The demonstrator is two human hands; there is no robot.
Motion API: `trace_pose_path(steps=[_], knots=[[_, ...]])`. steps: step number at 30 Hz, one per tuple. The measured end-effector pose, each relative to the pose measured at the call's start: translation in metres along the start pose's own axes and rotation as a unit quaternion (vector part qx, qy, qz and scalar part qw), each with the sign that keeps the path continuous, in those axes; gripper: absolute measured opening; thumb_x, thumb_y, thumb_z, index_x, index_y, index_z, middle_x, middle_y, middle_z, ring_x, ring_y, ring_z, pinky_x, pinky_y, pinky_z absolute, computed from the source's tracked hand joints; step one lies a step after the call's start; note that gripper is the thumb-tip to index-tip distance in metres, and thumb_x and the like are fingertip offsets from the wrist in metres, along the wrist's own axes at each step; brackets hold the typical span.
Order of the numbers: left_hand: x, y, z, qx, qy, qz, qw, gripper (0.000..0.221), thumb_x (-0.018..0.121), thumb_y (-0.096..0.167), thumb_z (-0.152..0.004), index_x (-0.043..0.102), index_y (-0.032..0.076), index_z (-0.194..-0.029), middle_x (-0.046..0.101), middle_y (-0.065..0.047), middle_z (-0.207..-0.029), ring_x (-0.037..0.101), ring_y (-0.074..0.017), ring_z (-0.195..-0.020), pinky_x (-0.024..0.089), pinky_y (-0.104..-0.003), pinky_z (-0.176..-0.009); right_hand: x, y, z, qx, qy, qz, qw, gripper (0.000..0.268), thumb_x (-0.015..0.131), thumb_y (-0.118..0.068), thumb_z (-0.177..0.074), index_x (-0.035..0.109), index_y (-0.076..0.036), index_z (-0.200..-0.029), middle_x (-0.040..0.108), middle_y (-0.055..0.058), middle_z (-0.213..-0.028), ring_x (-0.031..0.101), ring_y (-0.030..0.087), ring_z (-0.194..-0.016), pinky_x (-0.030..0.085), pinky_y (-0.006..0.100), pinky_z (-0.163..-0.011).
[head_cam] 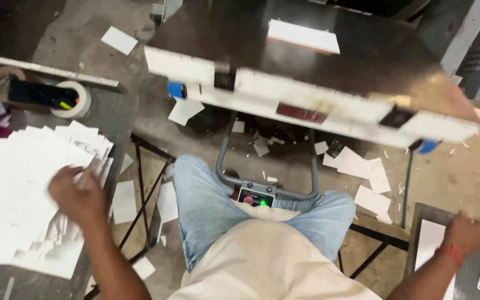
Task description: The recorder is operating an industrial press machine to process small rectangular paper slips, feeding them in and removing processed ones.
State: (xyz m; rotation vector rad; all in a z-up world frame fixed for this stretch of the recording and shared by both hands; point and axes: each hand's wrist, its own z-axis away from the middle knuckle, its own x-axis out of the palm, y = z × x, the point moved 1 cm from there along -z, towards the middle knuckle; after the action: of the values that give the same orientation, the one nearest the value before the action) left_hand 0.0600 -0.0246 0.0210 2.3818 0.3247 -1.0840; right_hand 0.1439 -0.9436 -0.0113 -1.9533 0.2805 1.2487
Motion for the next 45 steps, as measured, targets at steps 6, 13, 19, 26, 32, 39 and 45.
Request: trace_pose_path(steps=[6, 13, 19, 26, 32, 39, 45], knots=[[0.096, 0.135, 0.001, 0.095, -0.178, 0.24, 0.95, 0.019, 0.065, 0.02, -0.098, 0.074, 0.005, -0.106, 0.072, -0.015, -0.116, 0.065, -0.0356, -0.109, 0.05, -0.045, -0.098, 0.055, 0.089, 0.118, 0.165, -0.023, 0.158, 0.973, 0.092, 0.03, -0.066, -0.109, 0.015, 0.0, -0.172, 0.001, 0.037, -0.174, -0.002, 0.054, -0.162, 0.001, 0.086, -0.12], [0.142, 0.246, 0.051, 0.195, -0.391, 0.267, 0.859, 0.021, 0.066, 0.029, -0.091, 0.078, 0.013, -0.099, 0.077, -0.008, -0.104, 0.07, -0.0321, -0.093, 0.056, -0.042, -0.08, 0.029, 0.115, 0.093, 0.124, -0.067, 0.162, 0.977, 0.097, 0.055, -0.062, -0.09, 0.033, 0.005, -0.156, 0.022, 0.042, -0.159, 0.018, 0.057, -0.148, 0.019, 0.081, -0.104], [0.2, 0.207, 0.121, 0.022, -0.477, 0.431, 0.765, 0.02, 0.07, 0.021, -0.091, 0.075, 0.004, -0.101, 0.077, -0.009, -0.095, 0.074, -0.021, -0.084, 0.058, -0.032, -0.077, -0.013, 0.139, 0.065, 0.008, -0.236, 0.339, 0.911, 0.068, 0.069, -0.069, -0.087, 0.083, -0.005, -0.105, 0.083, 0.02, -0.102, 0.078, 0.034, -0.097, 0.062, 0.04, -0.088], [0.257, 0.151, 0.167, -0.302, -0.432, 0.577, 0.624, 0.02, 0.067, 0.02, -0.099, 0.069, 0.002, -0.106, 0.072, -0.005, -0.091, 0.065, -0.0118, -0.081, 0.05, -0.025, -0.072, 0.008, 0.173, 0.078, -0.014, -0.143, 0.309, 0.94, 0.039, 0.063, -0.034, -0.097, 0.078, 0.002, -0.1, 0.076, 0.027, -0.096, 0.075, 0.04, -0.093, 0.058, 0.046, -0.091], [0.265, 0.161, 0.169, -0.287, -0.423, 0.571, 0.642, 0.019, 0.065, 0.019, -0.099, 0.069, 0.001, -0.104, 0.073, -0.004, -0.092, 0.066, -0.0111, -0.08, 0.053, -0.025, -0.073, 0.037, 0.11, 0.151, -0.04, 0.106, 0.256, 0.96, 0.018, 0.057, -0.006, -0.096, 0.058, 0.01, -0.105, 0.059, 0.026, -0.117, 0.056, 0.044, -0.117, 0.044, 0.054, -0.111], [0.239, 0.197, 0.118, -0.062, -0.444, 0.503, 0.739, 0.013, 0.068, 0.016, -0.098, 0.07, 0.003, -0.093, 0.068, 0.0, -0.082, 0.059, -0.0073, -0.074, 0.049, -0.025, -0.067, 0.051, 0.141, 0.148, -0.072, 0.133, 0.252, 0.956, 0.029, 0.058, -0.006, -0.097, 0.053, 0.01, -0.12, 0.051, 0.027, -0.138, 0.045, 0.046, -0.135, 0.038, 0.06, -0.115], [0.144, 0.333, -0.062, 0.112, -0.321, 0.611, 0.715, 0.021, 0.066, 0.022, -0.103, 0.069, 0.002, -0.097, 0.072, -0.007, -0.095, 0.066, -0.0133, -0.087, 0.055, -0.028, -0.079, 0.052, 0.133, 0.147, -0.062, 0.147, 0.213, 0.964, 0.035, 0.062, -0.008, -0.099, 0.052, 0.009, -0.127, 0.05, 0.027, -0.148, 0.043, 0.047, -0.138, 0.035, 0.061, -0.113]])
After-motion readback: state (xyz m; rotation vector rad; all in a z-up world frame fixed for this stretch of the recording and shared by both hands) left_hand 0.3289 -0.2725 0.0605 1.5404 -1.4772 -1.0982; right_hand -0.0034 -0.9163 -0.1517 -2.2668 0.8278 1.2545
